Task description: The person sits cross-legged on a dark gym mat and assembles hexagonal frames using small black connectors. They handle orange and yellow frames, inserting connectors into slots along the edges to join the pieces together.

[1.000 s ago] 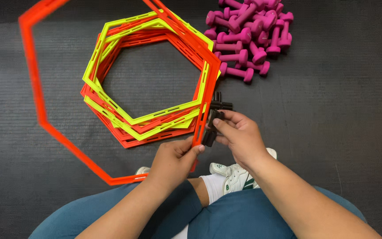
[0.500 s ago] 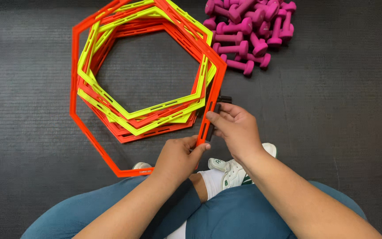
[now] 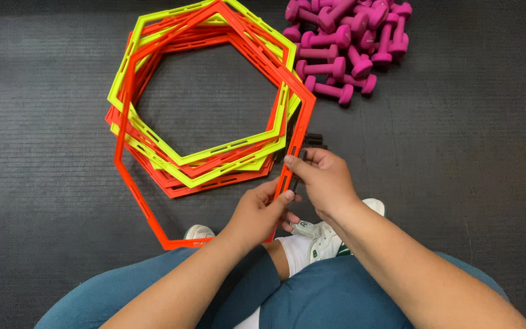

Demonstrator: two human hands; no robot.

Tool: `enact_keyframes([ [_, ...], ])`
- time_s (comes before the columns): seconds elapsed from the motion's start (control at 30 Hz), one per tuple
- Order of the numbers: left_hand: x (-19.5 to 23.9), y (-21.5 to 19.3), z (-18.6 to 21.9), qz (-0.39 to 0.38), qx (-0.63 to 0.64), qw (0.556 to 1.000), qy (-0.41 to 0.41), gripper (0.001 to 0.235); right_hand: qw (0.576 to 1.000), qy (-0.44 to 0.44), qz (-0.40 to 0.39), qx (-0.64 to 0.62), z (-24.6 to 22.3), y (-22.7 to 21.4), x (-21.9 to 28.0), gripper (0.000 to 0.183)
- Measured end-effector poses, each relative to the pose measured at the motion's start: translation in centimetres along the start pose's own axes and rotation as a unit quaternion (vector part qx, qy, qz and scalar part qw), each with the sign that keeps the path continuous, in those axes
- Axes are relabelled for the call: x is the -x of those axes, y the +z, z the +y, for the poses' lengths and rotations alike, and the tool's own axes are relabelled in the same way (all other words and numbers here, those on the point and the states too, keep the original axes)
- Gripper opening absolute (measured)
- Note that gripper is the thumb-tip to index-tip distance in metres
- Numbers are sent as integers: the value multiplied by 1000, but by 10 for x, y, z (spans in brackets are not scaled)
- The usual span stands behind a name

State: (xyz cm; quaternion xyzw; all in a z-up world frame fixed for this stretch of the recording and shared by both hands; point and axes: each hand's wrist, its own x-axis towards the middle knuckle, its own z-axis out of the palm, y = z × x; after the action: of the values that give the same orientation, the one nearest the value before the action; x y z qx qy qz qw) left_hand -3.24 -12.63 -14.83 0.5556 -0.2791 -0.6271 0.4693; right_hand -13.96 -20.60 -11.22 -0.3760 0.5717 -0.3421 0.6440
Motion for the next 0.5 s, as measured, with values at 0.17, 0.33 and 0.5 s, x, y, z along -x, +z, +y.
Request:
enact_keyframes([
  [0.17, 0, -4, -4, -1, 61, 998, -15, 55, 999, -29, 18, 12, -7, 5, 15, 21],
  [0.33, -2, -7, 1, 11, 22, 998, -58, 57, 999, -47, 10, 25, 10, 0, 1, 20],
  [0.5, -1, -7, 1, 38, -12, 997, -70, 55, 998, -64, 3, 29, 18, -2, -6, 19],
])
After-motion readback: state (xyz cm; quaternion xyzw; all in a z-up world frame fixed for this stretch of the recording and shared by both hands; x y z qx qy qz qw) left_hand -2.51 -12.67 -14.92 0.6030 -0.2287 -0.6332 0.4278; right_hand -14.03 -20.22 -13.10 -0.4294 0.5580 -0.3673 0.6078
